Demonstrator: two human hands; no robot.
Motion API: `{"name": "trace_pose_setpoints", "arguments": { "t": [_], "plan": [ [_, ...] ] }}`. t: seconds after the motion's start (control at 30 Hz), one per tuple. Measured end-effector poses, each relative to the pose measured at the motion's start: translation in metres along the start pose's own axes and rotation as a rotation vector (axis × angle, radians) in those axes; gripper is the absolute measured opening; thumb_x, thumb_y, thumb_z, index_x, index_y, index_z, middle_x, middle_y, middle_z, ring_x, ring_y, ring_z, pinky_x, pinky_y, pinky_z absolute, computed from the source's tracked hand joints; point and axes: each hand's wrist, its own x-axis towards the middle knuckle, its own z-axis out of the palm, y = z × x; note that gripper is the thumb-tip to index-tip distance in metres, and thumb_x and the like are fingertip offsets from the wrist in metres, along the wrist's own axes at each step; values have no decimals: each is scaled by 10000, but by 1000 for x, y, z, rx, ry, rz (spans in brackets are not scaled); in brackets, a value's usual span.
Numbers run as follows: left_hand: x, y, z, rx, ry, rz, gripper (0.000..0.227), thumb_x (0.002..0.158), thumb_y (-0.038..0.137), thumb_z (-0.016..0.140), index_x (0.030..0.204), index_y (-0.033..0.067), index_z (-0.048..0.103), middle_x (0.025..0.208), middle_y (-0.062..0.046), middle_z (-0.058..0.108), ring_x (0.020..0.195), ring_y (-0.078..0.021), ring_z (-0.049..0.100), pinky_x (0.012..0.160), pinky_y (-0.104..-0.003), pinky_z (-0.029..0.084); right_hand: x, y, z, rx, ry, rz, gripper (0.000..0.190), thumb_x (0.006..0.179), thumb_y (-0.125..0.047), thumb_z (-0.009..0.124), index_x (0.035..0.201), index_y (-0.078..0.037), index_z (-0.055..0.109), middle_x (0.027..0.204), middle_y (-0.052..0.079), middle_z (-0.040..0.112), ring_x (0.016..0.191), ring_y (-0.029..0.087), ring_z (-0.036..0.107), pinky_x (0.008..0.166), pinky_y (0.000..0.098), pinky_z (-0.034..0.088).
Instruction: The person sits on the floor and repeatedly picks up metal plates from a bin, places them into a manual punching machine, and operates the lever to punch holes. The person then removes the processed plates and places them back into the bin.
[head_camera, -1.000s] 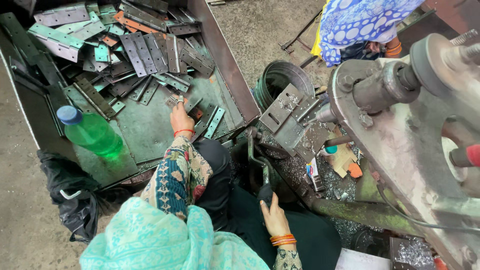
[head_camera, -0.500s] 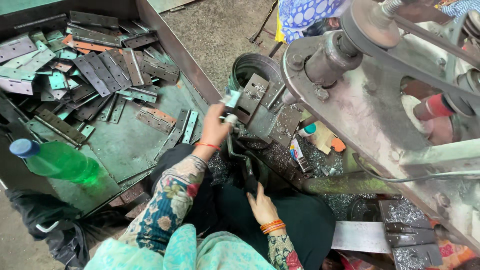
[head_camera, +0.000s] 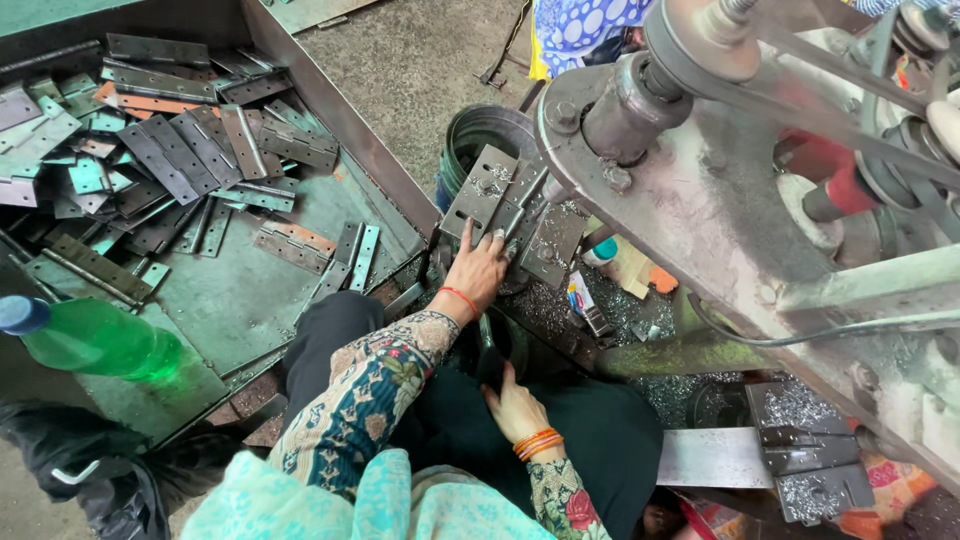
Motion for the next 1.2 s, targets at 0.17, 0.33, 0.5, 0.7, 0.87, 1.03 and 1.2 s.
{"name": "trace_pose_setpoints", "arguments": {
  "t": [0.17,0.33,0.5,0.7,0.87,1.03,1.2],
  "plan": [
    [27,-12,18,-91,99,27,377,935,194,488,1237,134,705,1433,-155,514,1371,-289,451,1208,-662,131,15,22,25,4,-10,-20,764,965,-470,537,1546,-68,246,1000,297,723,966,486,697,865,561,550],
    [19,-6,15,-51,107,29,335,992,224,473,1208,122,709,1465,-158,504,1388,-298,442,1221,-645,155,44,44,107,33,-67,62,887,956,-497,580,1586,-78,118,1069,289,703,993,486,680,880,569,525],
    [4,0,-3,-5,144,-10,395,975,296,520,1247,67,691,1412,-143,533,1402,-346,416,1197,-669,180,68,51,142,54,-52,30,928,964,-502,562,1599,-47,62,1053,280,721,989,467,697,869,558,539],
    [5,-4,-2,16,260,-172,414,948,341,558,1190,48,722,1390,-94,572,1390,-397,395,1133,-763,175,36,44,79,21,-24,14,855,943,-477,594,1568,-68,177,1035,297,709,985,473,690,859,557,544],
    [25,4,10,-30,107,-209,349,1018,299,512,1138,82,758,1373,-82,603,1434,-406,375,1159,-783,147,24,46,50,-12,3,-35,750,996,-466,541,1546,-49,248,1016,306,718,965,478,694,837,564,550],
    [43,-2,11,-2,152,-210,338,962,258,519,1128,90,760,1392,-97,605,1403,-407,384,1128,-790,144,36,50,108,120,50,-46,794,978,-503,543,1557,-109,170,988,276,717,896,491,679,746,585,544],
    [34,3,14,20,264,-181,368,911,230,532,1165,78,750,1339,-98,624,1389,-415,397,1125,-769,175,59,75,144,39,29,12,835,982,-512,552,1577,-106,129,975,290,718,897,494,683,767,581,534]
  ]
}}
